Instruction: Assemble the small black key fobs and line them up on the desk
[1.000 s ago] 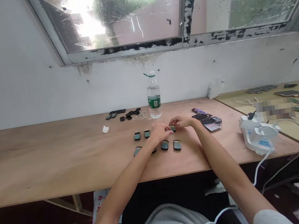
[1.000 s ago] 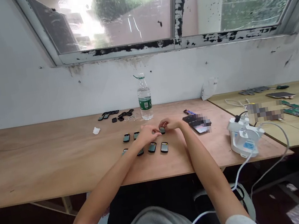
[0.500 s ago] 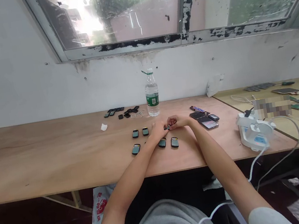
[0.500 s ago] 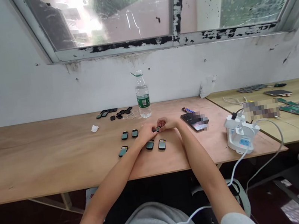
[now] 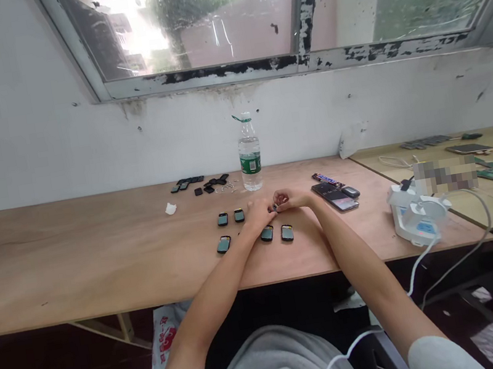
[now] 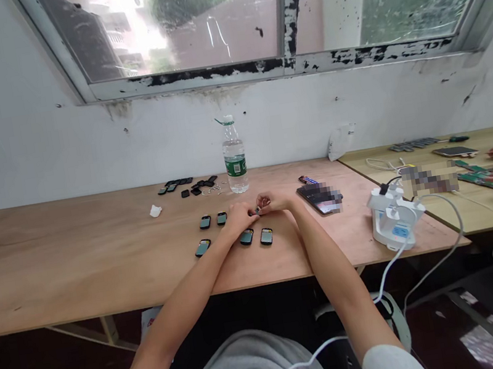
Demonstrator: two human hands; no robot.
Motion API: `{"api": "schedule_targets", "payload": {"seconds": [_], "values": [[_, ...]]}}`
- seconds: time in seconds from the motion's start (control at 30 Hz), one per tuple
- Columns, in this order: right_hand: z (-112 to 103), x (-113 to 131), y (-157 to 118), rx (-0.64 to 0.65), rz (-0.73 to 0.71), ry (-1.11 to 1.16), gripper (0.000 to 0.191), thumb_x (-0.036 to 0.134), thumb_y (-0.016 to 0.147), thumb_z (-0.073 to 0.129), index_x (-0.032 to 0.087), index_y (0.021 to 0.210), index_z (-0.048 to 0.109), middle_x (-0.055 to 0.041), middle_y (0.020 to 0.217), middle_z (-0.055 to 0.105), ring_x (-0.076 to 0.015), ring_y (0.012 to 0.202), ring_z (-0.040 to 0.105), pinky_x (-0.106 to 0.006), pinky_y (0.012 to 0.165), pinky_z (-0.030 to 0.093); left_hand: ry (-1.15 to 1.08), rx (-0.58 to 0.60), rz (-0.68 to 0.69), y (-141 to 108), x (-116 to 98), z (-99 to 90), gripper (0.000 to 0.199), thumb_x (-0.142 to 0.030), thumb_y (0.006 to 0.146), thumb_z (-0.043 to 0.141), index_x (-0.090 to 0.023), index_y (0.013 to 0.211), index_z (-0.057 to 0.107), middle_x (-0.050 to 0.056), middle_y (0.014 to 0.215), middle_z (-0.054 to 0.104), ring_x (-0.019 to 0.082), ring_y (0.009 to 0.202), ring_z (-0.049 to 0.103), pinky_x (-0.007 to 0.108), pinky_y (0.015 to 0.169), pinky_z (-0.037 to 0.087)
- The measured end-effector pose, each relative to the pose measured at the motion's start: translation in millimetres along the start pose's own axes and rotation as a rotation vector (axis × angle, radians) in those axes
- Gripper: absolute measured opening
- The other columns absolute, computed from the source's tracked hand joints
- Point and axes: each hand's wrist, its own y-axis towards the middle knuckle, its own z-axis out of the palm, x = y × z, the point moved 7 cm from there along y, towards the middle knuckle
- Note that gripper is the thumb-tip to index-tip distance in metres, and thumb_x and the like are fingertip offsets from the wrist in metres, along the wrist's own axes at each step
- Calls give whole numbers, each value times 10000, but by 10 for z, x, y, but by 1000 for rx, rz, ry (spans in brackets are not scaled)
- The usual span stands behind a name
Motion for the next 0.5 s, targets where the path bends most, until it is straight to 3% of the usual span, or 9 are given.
{"api": "schedule_targets", "payload": {"seconds": [0.17, 0.33, 0.5], "values": [[3, 156, -4, -21, -16, -104, 217, 328, 763, 749, 160, 899, 742, -34, 856, 728, -153, 782, 641, -256, 749, 489, 14, -11, -14, -9, -2, 1, 165, -320, 925, 704, -208, 898, 822, 98, 900, 788, 295, 946, 703, 420, 967, 462], [14, 286, -22, -20, -46, -116, 179, 253, 787, 709, 156, 923, 771, -53, 900, 767, -166, 810, 678, -260, 765, 510, 7, -1, -26, -24, 5, -12, 144, -322, 922, 728, -207, 900, 813, 91, 927, 792, 291, 981, 702, 424, 1011, 441], [-165, 186, -38, -226, 27, -123, 166, 251, 828, 714, 131, 932, 762, -95, 921, 778, -193, 807, 692, -267, 714, 524, -19, -4, -34, -41, -39, -23, 141, -346, 909, 769, -218, 937, 822, 82, 970, 799, 298, 1006, 701, 437, 1032, 443]]}}
